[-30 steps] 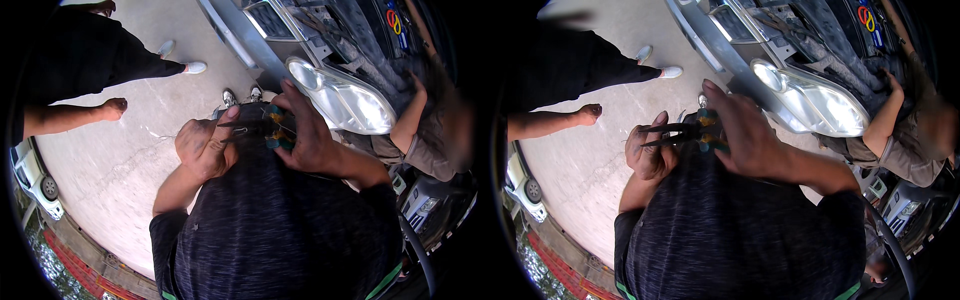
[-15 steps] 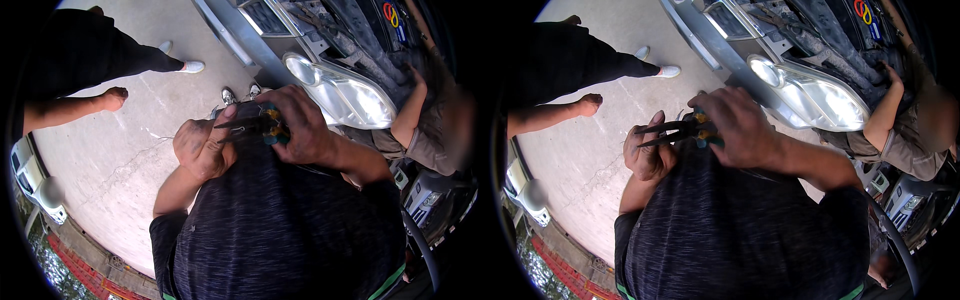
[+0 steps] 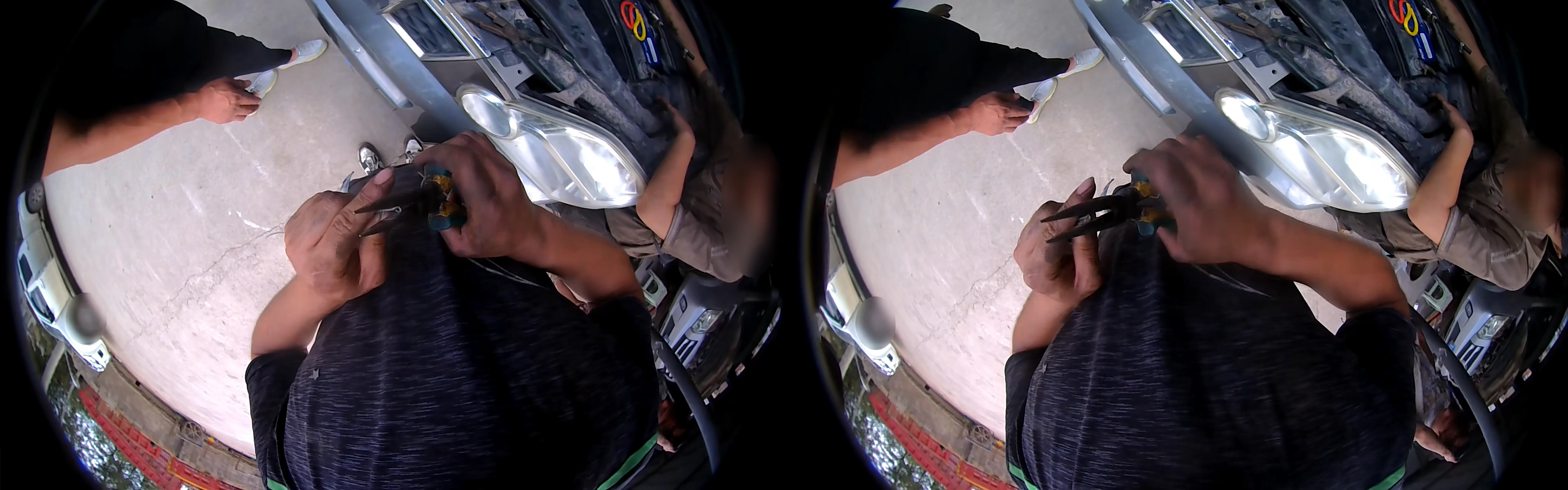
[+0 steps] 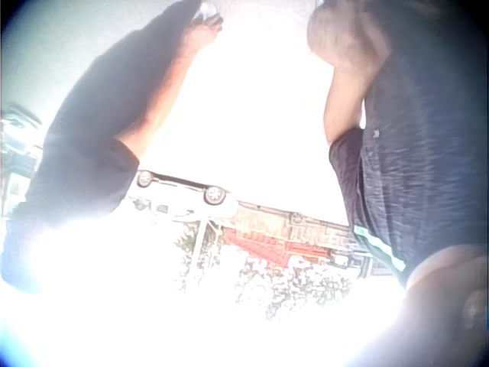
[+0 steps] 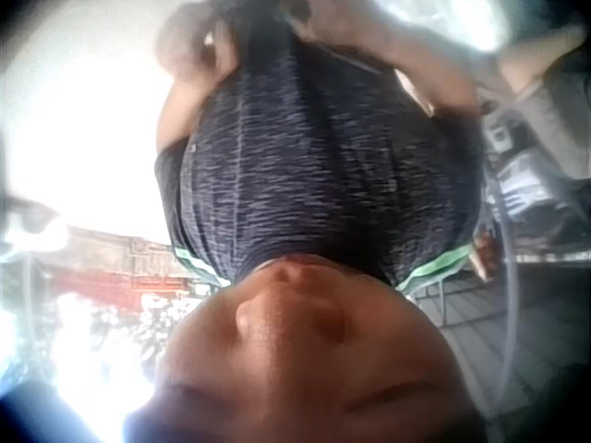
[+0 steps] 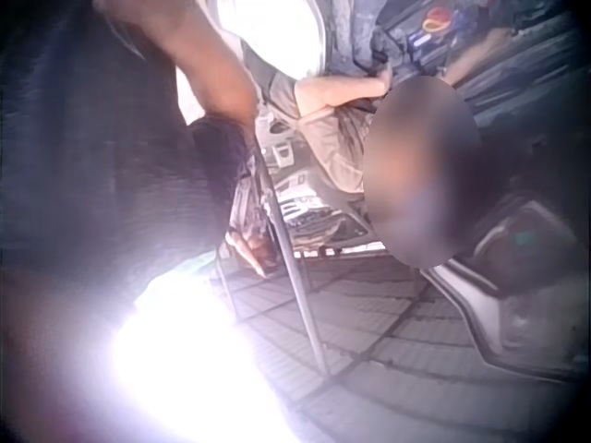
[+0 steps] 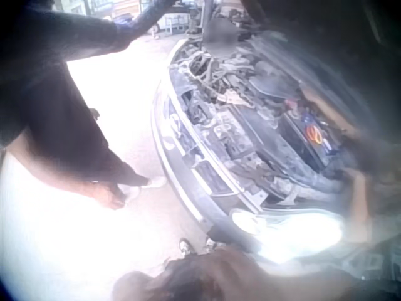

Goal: The person uses pliers to strip and crimp wires under the hood of a car. They retrieve additional pliers from a workbench, compare tools, and continue manipulating wires near the engine bay while two others assist.

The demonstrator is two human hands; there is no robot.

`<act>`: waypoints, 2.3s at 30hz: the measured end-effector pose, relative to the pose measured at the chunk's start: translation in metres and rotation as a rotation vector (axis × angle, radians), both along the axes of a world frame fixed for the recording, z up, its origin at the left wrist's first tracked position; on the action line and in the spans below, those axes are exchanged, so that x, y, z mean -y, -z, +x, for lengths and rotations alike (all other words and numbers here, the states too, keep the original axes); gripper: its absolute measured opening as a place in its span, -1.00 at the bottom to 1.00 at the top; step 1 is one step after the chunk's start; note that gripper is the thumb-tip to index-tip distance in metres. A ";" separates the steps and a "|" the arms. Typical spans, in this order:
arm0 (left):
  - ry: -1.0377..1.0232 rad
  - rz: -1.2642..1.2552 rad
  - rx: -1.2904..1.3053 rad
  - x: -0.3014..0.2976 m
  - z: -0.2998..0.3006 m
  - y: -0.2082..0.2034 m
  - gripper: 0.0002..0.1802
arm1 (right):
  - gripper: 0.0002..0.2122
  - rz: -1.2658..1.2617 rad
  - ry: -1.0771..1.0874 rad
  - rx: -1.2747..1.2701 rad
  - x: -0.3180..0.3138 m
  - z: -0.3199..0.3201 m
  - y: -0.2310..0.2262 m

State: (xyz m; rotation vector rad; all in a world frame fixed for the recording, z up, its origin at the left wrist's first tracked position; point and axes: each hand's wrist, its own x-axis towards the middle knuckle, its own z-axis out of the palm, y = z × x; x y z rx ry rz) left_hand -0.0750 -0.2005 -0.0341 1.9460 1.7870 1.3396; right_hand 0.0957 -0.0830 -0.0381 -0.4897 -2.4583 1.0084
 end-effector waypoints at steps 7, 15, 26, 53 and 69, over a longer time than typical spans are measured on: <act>0.178 -0.355 0.251 -0.007 -0.010 -0.027 -0.13 | -0.36 0.056 -0.072 -0.053 -0.001 0.003 0.007; 0.249 -0.109 0.210 -0.008 0.002 -0.020 -0.42 | -0.37 0.114 -0.060 -0.142 -0.001 0.003 0.019; 0.195 -0.072 0.182 -0.002 0.012 -0.015 -0.61 | -0.56 0.084 0.057 -0.170 0.007 -0.003 0.026; 0.182 0.028 0.291 -0.003 0.015 -0.006 -0.63 | -0.30 0.104 -0.103 -0.133 -0.002 0.001 0.026; 0.121 0.051 0.319 -0.008 0.024 -0.001 -0.59 | -0.57 -0.026 -0.024 -0.047 0.003 0.004 0.024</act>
